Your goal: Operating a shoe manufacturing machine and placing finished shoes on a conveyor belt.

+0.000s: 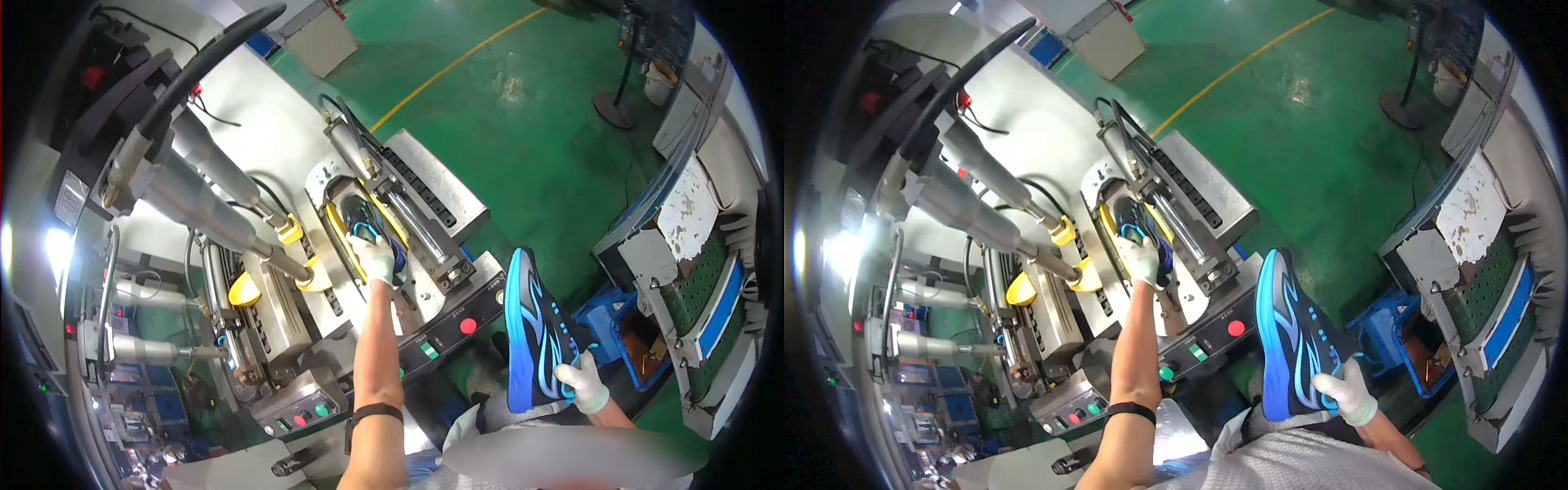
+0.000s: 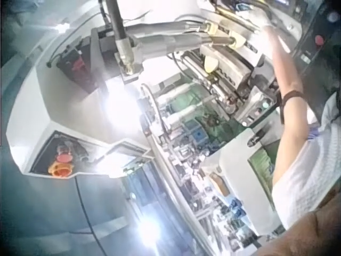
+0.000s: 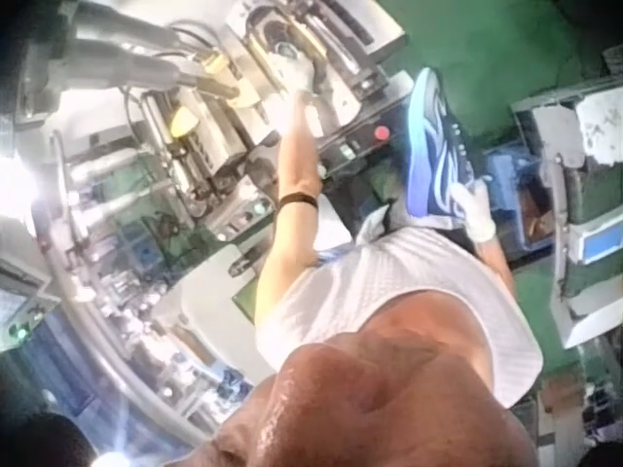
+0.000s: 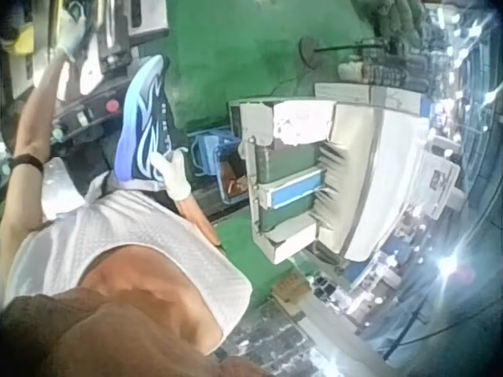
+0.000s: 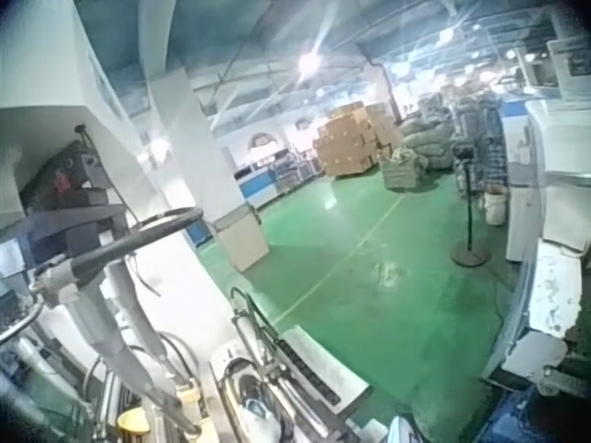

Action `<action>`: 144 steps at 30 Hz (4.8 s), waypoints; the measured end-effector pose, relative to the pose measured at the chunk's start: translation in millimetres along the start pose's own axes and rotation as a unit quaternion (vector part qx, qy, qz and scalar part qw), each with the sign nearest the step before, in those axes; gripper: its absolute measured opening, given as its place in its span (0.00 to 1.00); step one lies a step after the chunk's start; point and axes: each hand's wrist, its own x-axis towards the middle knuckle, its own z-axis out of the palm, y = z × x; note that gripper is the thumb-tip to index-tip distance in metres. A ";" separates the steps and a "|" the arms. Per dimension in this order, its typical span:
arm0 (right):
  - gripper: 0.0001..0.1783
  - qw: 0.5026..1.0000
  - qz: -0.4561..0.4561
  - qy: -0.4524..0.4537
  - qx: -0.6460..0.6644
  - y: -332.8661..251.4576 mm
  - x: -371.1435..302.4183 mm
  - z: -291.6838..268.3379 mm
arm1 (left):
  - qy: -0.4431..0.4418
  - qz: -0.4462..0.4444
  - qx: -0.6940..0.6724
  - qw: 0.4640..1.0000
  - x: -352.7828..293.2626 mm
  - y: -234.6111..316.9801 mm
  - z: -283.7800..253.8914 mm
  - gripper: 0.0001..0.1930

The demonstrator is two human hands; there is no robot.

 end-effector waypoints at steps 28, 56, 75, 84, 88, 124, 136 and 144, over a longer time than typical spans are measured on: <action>0.20 0.710 -0.244 -0.067 -0.657 56.0 408.9 316.7 | 0.155 -0.489 -0.002 0.859 -634.0 -71.8 -402.3 0.27; 0.57 0.282 -0.459 -0.345 -0.768 261.1 127.1 241.0 | 0.512 -0.618 0.011 0.596 -898.7 -223.8 -370.1 0.40; 0.45 0.492 -0.045 -0.171 -0.852 260.2 -1.3 92.9 | -0.054 -0.489 0.298 0.818 -729.8 -817.0 -632.4 0.28; 0.39 0.527 0.056 -0.191 -0.826 302.8 -74.9 165.4 | -0.106 -0.499 0.263 0.819 -735.0 -710.0 -575.3 0.27; 0.38 0.493 0.000 -0.306 -0.814 327.6 -47.3 160.7 | -0.127 -0.525 0.191 0.820 -735.4 -615.0 -537.2 0.29; 0.46 0.850 0.259 -0.457 0.037 137.0 91.4 286.1 | 0.135 -0.313 -0.298 0.892 -369.6 -247.3 -396.9 0.24; 0.38 0.893 0.172 -0.378 0.171 153.1 102.9 221.7 | 0.115 -0.487 -0.141 0.854 -577.3 -328.2 -364.3 0.29; 0.36 0.904 0.203 -0.351 0.135 160.4 71.2 242.6 | -0.136 -0.170 0.065 0.974 -536.6 -288.1 -290.0 0.28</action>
